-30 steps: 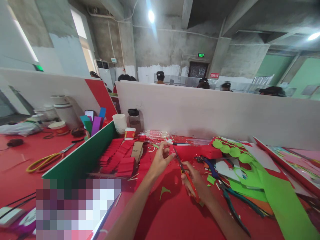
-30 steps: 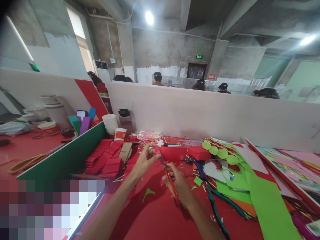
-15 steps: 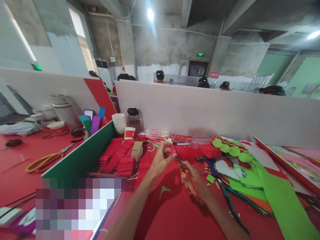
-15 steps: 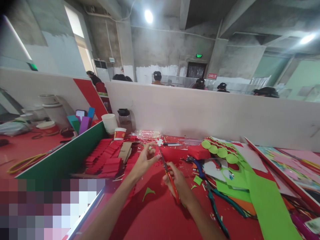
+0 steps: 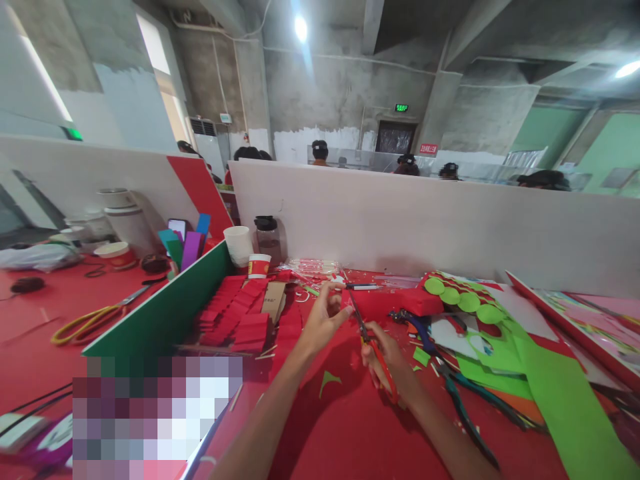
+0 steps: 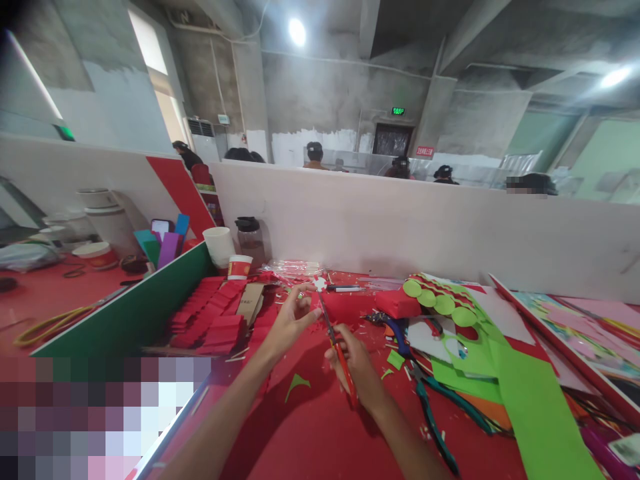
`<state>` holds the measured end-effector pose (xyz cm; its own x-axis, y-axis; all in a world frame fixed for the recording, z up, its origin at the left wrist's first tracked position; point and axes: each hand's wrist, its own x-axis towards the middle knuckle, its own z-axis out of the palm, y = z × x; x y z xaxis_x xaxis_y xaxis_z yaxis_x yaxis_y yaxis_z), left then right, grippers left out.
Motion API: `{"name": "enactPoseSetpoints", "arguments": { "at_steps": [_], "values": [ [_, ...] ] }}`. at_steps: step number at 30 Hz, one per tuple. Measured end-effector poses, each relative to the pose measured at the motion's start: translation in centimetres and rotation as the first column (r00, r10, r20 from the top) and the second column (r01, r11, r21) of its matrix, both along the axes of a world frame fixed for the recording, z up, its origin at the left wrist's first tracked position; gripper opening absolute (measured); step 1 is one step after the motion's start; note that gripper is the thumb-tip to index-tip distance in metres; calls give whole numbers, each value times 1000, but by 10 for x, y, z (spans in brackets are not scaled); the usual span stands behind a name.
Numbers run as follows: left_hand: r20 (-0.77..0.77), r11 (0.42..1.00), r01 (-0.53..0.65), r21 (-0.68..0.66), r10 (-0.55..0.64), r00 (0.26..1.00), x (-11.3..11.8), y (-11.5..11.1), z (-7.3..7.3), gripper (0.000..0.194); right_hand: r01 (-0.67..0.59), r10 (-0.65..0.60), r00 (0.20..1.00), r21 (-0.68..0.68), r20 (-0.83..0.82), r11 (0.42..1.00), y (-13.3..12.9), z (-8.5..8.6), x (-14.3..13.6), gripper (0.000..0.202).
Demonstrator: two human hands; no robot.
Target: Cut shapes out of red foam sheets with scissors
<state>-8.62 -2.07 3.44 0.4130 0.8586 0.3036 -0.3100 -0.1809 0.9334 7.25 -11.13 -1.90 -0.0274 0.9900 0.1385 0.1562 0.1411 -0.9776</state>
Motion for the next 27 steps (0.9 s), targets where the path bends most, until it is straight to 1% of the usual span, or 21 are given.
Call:
{"name": "enactPoseSetpoints", "arguments": {
  "at_steps": [4, 10, 16, 22, 24, 27],
  "values": [
    [-20, 1000, -12, 19, 12, 1000, 1, 2, -3, 52, 14, -14, 1000, -15, -12, 1000, 2, -3, 1, 45],
    [-30, 999, 8, 44, -7, 1000, 2, 5, -6, 51, 13, -13, 1000, -5, -4, 1000, 0, 2, 0, 46],
    [-44, 998, -10, 64, 13, 999, 1, 1, -1, 48, 4, -4, 1000, -8, -17, 1000, 0, 0, 0, 44],
    [-70, 996, -12, 87, 18, 997, 0, -2, 2, 43, 0, -2, 998, -25, -55, 1000, 0, 1, 0, 47],
    [-66, 995, -28, 91, 34, 997, 0, -2, 3, 38, 5, -7, 998, -25, -58, 1000, -1, 2, -1, 49],
    [-48, 990, -92, 109, 98, 994, 0, -2, 3, 30, 6, -7, 998, -31, -58, 1000, -1, 3, -1, 50]
  ]
}}
